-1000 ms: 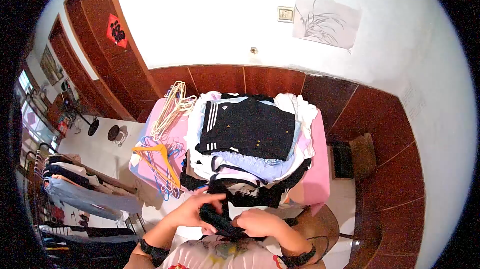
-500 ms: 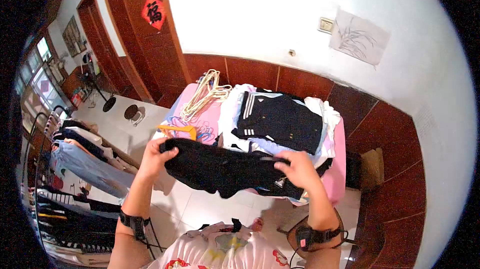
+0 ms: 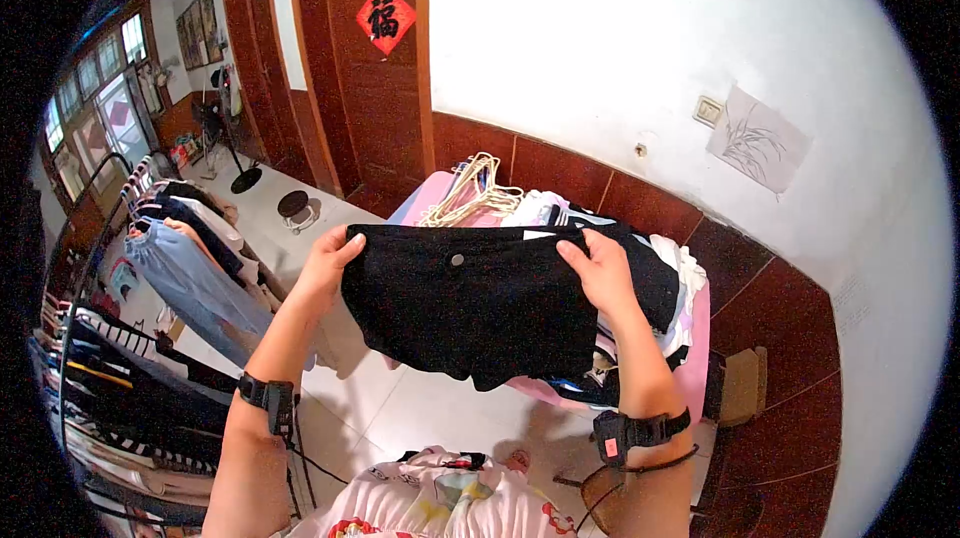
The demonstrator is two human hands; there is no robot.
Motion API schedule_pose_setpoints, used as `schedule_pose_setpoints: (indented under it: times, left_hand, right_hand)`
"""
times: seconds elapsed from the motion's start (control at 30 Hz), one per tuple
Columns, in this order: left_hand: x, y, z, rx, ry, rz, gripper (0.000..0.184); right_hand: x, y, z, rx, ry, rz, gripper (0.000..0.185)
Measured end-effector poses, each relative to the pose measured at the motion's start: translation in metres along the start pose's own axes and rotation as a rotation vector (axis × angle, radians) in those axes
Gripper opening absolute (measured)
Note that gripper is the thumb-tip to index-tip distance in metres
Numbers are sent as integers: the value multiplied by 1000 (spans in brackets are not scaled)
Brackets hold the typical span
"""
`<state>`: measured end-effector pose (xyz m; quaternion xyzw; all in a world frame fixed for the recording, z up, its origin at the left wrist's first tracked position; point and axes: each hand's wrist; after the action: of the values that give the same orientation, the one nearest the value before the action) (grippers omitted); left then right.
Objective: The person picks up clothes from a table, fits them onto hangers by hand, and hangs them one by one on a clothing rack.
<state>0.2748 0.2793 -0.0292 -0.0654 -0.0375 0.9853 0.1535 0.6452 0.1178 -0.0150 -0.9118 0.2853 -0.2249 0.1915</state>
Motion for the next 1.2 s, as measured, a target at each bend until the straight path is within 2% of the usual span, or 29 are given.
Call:
schedule_pose_setpoints:
  times: [0.07, 0.13, 0.17, 0.2, 0.47, 0.53, 0.57, 0.67, 0.73, 0.8, 0.87, 0.93, 0.97, 1.03, 1.07, 1.13, 1.2]
  left_hand:
    - [17, -2, 4, -32, -43, 0, 14]
    - [33, -4, 9, -61, -93, -5, 15]
    - [39, -3, 15, -67, -108, -17, 15]
    - [44, -1, 20, -72, -124, -30, 15]
    - [85, 5, 33, -162, -172, 2, 12]
    - [93, 12, 43, -19, -322, 80, 12]
    - [97, 15, 40, -20, -320, 82, 12]
    - [115, 27, 16, 0, -180, 112, 16]
    - [128, 49, 2, -13, -291, 89, 17]
    - [140, 74, -16, 58, -360, 8, 18]
    - [157, 94, -55, 70, -281, -8, 13]
    - [164, 118, -72, 164, -348, -57, 7]
    - [172, 128, -89, 149, -400, -77, 7]
    - [173, 147, -95, 143, -513, -76, 9]
    - [182, 153, -116, 207, -445, -92, 9]
    - [184, 170, -129, 245, -394, -65, 14]
    - [189, 181, -136, 124, -611, -75, 29]
  right_hand:
    - [-9, -4, -7, 23, 86, 32, 29]
    - [-22, -7, -10, -44, -79, 32, 29]
    - [-26, -11, -13, -12, -21, 27, 29]
    - [-29, -11, -17, -83, -38, 19, 29]
    - [-68, -11, -44, -30, -146, -52, 20]
    - [-77, -10, -46, -21, -118, -69, 20]
    - [-81, -9, -45, -17, -90, -89, 20]
    - [-99, 11, -49, 48, 10, -130, 20]
    - [-107, 36, -55, -29, 184, -213, 22]
    - [-121, 66, -52, -280, 51, -294, 26]
    - [-137, 96, -23, -302, 95, -340, 30]
    - [-152, 125, 10, -198, 176, -320, 33]
    - [-158, 136, 17, -206, 166, -325, 34]
    - [-171, 160, 49, -185, 185, -329, 27]
    - [-176, 167, 56, -139, 208, -318, 23]
    - [-176, 172, 31, -381, 241, -442, 18]
    - [-181, 179, 54, -365, 204, -515, 16]
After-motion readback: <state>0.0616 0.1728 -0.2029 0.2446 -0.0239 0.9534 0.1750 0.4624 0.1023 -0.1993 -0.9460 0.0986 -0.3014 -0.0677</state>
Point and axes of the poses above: each hand's wrist, its own y-axis away from the middle knuckle, its own x-axis out of the back of the hand, z = x × y, and after that the axes turned 9 degrees about z, right-handed
